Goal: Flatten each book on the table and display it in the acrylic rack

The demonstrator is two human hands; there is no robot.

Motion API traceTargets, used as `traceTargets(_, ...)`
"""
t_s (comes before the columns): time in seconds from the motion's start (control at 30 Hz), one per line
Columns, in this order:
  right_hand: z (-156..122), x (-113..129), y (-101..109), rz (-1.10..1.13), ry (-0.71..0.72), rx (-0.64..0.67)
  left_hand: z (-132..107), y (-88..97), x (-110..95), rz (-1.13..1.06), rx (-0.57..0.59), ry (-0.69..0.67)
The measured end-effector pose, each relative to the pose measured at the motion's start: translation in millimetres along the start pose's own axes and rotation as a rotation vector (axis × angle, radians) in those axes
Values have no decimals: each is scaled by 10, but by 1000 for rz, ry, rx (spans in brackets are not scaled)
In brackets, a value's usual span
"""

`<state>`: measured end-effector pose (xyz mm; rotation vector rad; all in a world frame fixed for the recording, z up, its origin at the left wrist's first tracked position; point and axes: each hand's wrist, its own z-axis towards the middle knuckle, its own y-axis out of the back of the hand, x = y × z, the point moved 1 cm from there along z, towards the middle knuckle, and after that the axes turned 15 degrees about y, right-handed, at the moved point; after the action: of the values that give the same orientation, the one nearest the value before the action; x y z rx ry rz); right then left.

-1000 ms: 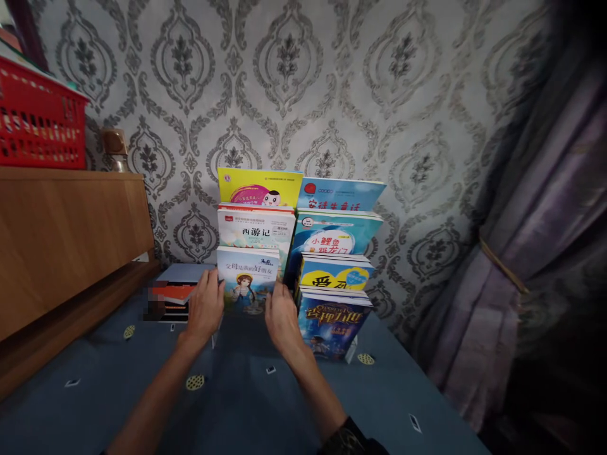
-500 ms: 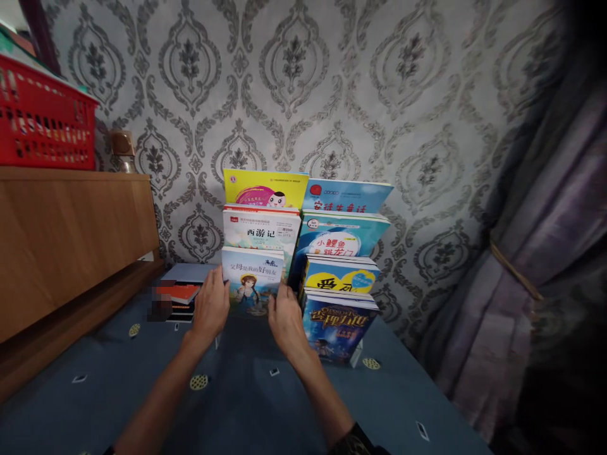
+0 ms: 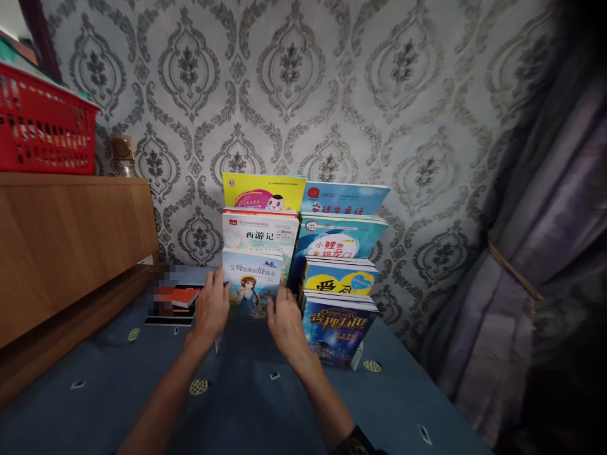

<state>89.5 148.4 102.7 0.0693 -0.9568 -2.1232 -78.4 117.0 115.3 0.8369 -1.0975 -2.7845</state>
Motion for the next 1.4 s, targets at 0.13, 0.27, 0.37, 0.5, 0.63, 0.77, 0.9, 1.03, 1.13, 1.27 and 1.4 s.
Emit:
traceTargets(0.13,5,-10,29,27,0,24,-3,16,7,-23,8,-2)
traceTargets(0.27,9,3,92,57,27,30,40,79,33,-101,27,-40)
traceTargets(0.37,13,23,143,76,28,36,103,145,64,-196,39,-65)
traceTargets(0.5,20,60,229,124,46,28,175,220,105,-317,109,-85)
traceTargets(0.63,31,98,362,159,76,38,205,307,134,-366,226,-84)
traceTargets(0.77,41,119,499,212,120,62,229,446,140,-391,342,-133)
traceTargets(0.9,31,126,586,292,153,33,308,610,241,-417,431,-169)
traceTargets(1.03,16,182,688,324,162,-60,487,665,602,-401,361,-32)
traceTargets(1.13,14,292,843,311,192,-174,602,501,932,-176,258,94)
traceTargets(1.27,8,466,1100,346,242,-329,626,-1,1165,-12,275,159)
traceTargets(1.4,-6,550,1255,369,261,-384,656,-492,1180,70,321,124)
